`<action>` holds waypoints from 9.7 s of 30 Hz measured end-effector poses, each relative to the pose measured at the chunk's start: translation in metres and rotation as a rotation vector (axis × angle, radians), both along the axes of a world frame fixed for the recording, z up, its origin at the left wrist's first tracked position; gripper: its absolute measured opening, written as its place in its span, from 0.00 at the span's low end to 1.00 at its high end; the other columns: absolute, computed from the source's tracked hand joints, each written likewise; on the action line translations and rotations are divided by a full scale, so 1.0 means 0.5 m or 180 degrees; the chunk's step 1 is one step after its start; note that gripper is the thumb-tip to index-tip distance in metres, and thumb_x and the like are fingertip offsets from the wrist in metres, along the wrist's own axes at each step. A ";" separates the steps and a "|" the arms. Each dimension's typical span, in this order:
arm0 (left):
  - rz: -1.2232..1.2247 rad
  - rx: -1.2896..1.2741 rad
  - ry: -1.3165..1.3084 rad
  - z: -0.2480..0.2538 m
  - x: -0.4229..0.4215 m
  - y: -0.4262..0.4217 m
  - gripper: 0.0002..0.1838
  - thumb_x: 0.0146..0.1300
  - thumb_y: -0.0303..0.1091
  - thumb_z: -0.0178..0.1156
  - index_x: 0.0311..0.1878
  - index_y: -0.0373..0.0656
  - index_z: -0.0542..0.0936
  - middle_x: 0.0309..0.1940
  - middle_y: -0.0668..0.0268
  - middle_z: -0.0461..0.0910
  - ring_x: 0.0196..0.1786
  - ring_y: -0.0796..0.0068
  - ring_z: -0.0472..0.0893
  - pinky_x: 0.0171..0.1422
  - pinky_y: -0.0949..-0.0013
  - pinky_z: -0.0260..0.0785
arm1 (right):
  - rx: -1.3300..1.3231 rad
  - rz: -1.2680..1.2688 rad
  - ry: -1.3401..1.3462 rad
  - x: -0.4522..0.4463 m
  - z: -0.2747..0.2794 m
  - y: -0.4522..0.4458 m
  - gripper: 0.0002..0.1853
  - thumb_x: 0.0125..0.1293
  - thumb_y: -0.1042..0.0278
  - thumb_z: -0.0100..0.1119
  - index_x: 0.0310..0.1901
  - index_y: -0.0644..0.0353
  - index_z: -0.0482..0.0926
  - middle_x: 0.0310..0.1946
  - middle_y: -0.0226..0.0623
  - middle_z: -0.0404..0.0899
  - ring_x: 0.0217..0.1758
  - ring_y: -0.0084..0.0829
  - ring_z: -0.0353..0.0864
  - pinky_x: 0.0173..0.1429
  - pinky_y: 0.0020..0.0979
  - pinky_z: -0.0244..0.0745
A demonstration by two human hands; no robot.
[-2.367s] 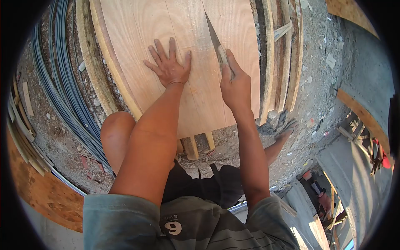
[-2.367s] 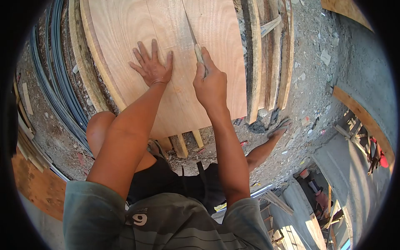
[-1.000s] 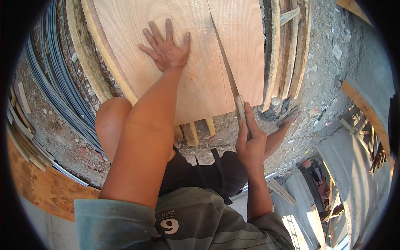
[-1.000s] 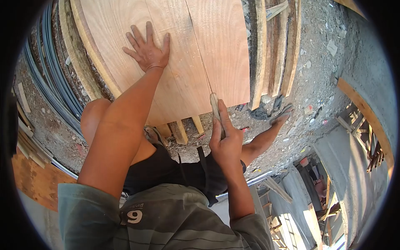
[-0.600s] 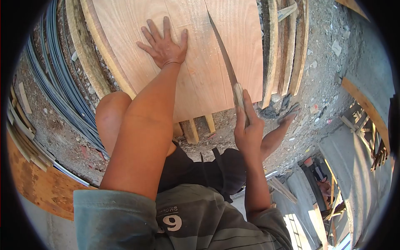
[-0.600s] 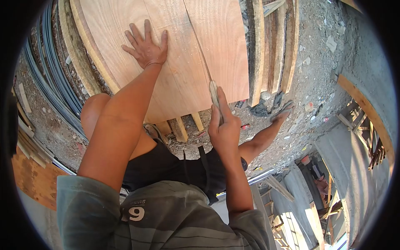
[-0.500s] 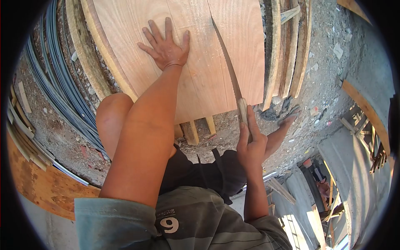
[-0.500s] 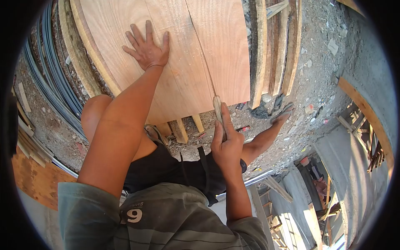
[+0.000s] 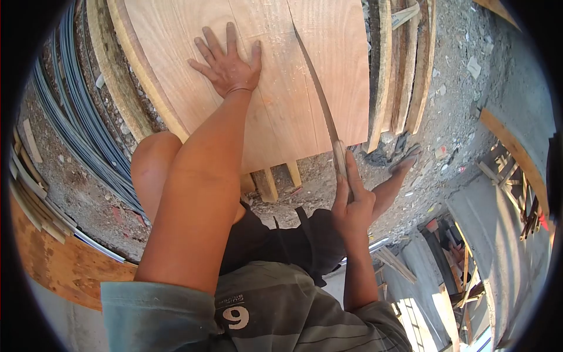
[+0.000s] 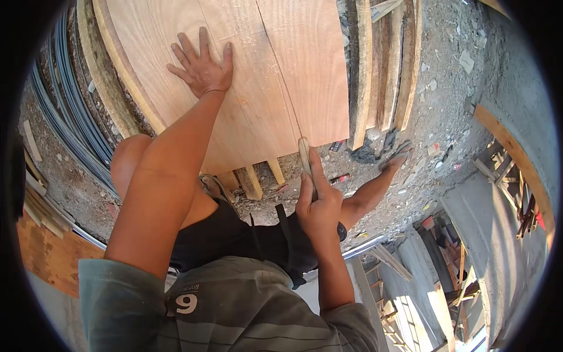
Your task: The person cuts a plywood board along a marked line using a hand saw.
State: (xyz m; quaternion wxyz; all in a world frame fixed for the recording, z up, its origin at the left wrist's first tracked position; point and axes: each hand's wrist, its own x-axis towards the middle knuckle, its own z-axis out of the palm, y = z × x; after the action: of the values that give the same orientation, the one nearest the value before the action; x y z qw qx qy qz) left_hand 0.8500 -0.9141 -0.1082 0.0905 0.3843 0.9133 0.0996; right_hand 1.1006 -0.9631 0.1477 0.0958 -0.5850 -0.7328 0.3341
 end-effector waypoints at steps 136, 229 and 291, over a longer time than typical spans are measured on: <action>0.0076 -0.0144 0.0242 0.037 0.011 0.005 0.45 0.68 0.64 0.62 0.83 0.51 0.68 0.86 0.47 0.55 0.89 0.44 0.48 0.89 0.29 0.33 | -0.1384 -0.0790 0.0027 0.113 0.109 -0.141 0.28 0.77 0.77 0.53 0.77 0.56 0.74 0.32 0.63 0.82 0.25 0.26 0.79 0.36 0.33 0.76; -0.0091 0.0053 -0.0102 0.027 0.019 0.003 0.46 0.76 0.73 0.42 0.88 0.54 0.56 0.89 0.45 0.40 0.90 0.40 0.36 0.89 0.29 0.26 | -0.1343 -0.1190 0.0148 0.127 0.019 -0.164 0.26 0.74 0.73 0.62 0.72 0.48 0.80 0.40 0.57 0.89 0.33 0.56 0.89 0.39 0.44 0.84; -0.0089 0.0526 -0.0199 0.006 -0.002 -0.006 0.46 0.72 0.75 0.45 0.88 0.63 0.59 0.90 0.51 0.40 0.91 0.41 0.35 0.85 0.22 0.19 | -0.0577 -0.0578 -0.0371 0.060 -0.138 -0.136 0.25 0.77 0.65 0.62 0.74 0.46 0.78 0.33 0.63 0.84 0.35 0.56 0.89 0.43 0.41 0.81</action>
State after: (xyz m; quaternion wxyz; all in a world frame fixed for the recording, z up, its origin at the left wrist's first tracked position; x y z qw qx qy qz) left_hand 0.8492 -0.9171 -0.1052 0.0884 0.3999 0.8933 0.1852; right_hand 1.1304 -1.0311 0.0789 0.0296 -0.6736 -0.6480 0.3543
